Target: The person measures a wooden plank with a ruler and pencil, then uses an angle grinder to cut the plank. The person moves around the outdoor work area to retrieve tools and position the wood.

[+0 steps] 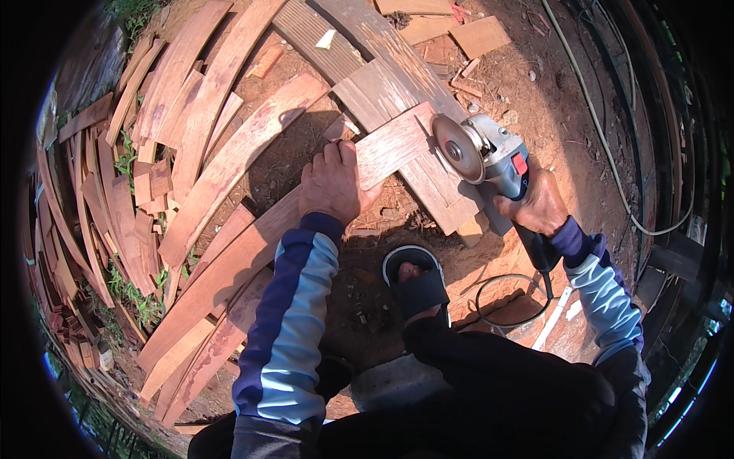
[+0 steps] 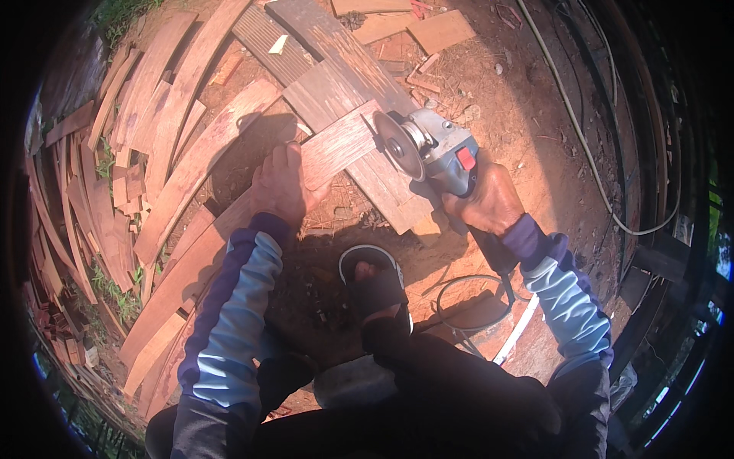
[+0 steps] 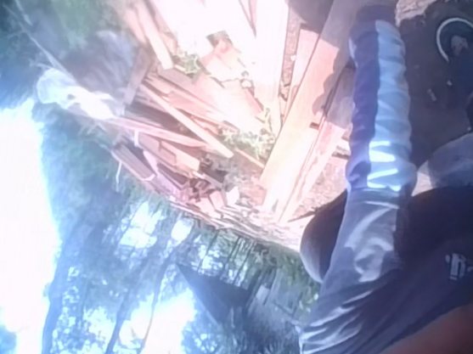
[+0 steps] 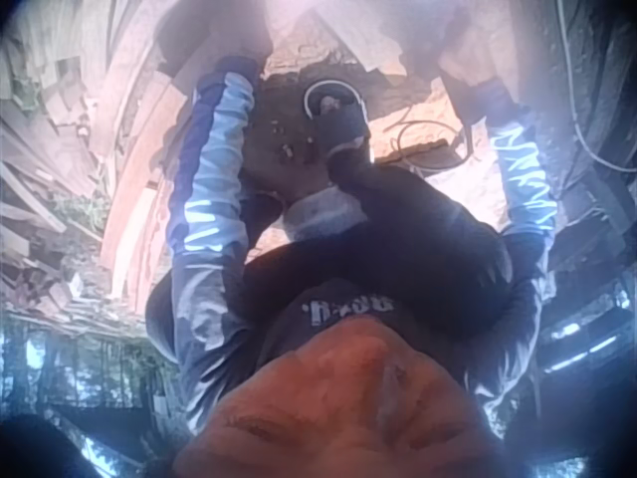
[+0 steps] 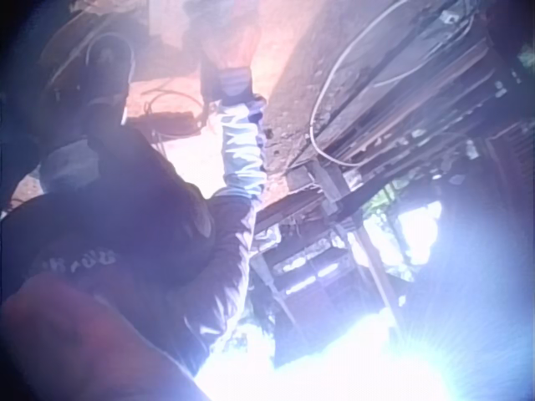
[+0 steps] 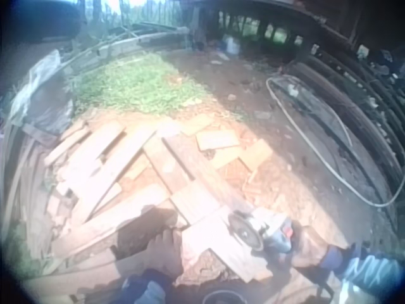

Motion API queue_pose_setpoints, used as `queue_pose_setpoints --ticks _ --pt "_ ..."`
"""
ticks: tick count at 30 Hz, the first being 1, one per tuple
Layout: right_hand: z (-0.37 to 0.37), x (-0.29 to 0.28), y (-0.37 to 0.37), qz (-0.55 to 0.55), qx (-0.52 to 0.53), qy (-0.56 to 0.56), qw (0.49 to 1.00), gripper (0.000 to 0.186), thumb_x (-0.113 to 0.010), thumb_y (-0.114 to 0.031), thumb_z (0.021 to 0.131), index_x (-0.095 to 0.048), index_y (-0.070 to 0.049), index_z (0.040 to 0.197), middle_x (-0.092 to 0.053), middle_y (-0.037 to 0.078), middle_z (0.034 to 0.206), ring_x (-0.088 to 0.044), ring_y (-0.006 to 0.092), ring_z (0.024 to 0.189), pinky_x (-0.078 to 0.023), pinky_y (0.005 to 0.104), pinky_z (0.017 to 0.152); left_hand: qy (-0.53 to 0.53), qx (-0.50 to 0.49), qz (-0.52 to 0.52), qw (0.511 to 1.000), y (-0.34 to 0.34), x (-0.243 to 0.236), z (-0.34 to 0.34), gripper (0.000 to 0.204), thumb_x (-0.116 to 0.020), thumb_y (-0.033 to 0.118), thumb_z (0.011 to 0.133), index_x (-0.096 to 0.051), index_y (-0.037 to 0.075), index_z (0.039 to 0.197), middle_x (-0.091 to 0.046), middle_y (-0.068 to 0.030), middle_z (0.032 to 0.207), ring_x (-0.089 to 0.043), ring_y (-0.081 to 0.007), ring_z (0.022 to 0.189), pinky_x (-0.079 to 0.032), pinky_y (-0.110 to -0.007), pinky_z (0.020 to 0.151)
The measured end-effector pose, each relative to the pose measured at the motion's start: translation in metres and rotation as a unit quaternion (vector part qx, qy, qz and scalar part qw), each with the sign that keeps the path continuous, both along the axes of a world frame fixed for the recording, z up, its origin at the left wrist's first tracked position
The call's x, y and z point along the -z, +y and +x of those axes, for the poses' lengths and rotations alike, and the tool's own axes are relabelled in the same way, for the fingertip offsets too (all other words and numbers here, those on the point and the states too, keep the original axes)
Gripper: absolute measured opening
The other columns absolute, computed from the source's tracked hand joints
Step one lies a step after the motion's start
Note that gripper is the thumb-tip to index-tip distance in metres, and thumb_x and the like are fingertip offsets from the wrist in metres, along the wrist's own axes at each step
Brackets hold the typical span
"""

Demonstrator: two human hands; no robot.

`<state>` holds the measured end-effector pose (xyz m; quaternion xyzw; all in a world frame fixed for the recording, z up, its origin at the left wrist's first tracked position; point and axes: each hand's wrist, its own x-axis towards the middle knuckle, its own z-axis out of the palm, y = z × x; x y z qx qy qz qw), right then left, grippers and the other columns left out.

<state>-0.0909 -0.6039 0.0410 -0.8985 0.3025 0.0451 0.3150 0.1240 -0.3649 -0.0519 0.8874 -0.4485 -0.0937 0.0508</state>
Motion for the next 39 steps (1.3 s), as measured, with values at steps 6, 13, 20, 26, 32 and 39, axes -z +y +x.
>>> queue_pose_setpoints --ticks 6,13,20,26,32,39 --pt "0.002 -0.001 0.000 0.010 0.010 0.002 1.000 0.049 -0.079 -0.021 0.062 -0.050 0.011 0.084 -0.056 0.020 0.064 -0.062 0.0256 0.063 -0.049 0.0386 0.057 -0.007 0.002 -0.006 1.000 0.000 0.000 0.000 0.077 -0.076 0.057 0.070 -0.048 0.004 0.119 -0.054 -0.0103 0.101 -0.061 -0.0266 0.093 -0.052 -0.040 0.080" --pt "0.001 0.001 0.000 -0.006 0.003 0.009 1.000 0.048 -0.079 -0.021 0.062 -0.050 0.011 0.084 -0.058 0.021 0.065 -0.063 0.0275 0.063 -0.050 0.0388 0.058 -0.011 0.005 -0.010 1.000 0.000 0.002 0.001 0.078 -0.077 0.056 0.070 -0.048 0.003 0.119 -0.054 -0.0101 0.100 -0.061 -0.0264 0.092 -0.052 -0.040 0.080" --pt "0.003 -0.001 0.002 0.000 0.007 -0.001 1.000 0.049 -0.079 -0.021 0.063 -0.052 0.012 0.087 -0.060 0.022 0.068 -0.065 0.0295 0.066 -0.051 0.0388 0.061 -0.018 0.006 -0.012 1.000 0.001 0.003 0.001 0.077 -0.076 0.056 0.071 -0.049 0.003 0.118 -0.055 -0.0096 0.099 -0.061 -0.0263 0.091 -0.052 -0.040 0.079" --pt "0.005 -0.001 0.002 -0.002 0.009 0.012 1.000 0.049 -0.078 -0.020 0.063 -0.053 0.013 0.089 -0.062 0.024 0.072 -0.066 0.0310 0.069 -0.051 0.0394 0.063 0.015 -0.018 -0.003 1.000 -0.001 -0.003 0.000 0.066 -0.079 0.047 0.070 -0.049 0.006 0.113 -0.054 -0.0099 0.100 -0.059 -0.0284 0.097 -0.051 -0.042 0.079" --pt "0.012 -0.015 0.008 0.015 0.031 0.023 0.999 0.050 -0.076 -0.018 0.064 -0.054 0.014 0.096 -0.064 0.025 0.075 -0.068 0.0334 0.074 -0.052 0.0392 0.066 -0.016 -0.005 0.000 1.000 -0.001 0.000 -0.001 0.074 -0.079 0.054 0.068 -0.049 0.004 0.114 -0.055 -0.0085 0.098 -0.061 -0.0252 0.091 -0.053 -0.038 0.075" --pt "0.010 -0.012 0.007 0.037 0.024 -0.004 0.999 0.061 -0.073 -0.014 0.064 -0.051 0.015 0.113 -0.066 0.026 0.082 -0.069 0.0373 0.079 -0.053 0.0394 0.072 -0.049 -0.001 0.015 0.999 -0.004 -0.002 -0.003 0.075 -0.080 0.056 0.066 -0.049 0.005 0.112 -0.055 -0.0060 0.096 -0.061 -0.0216 0.088 -0.052 -0.036 0.075"
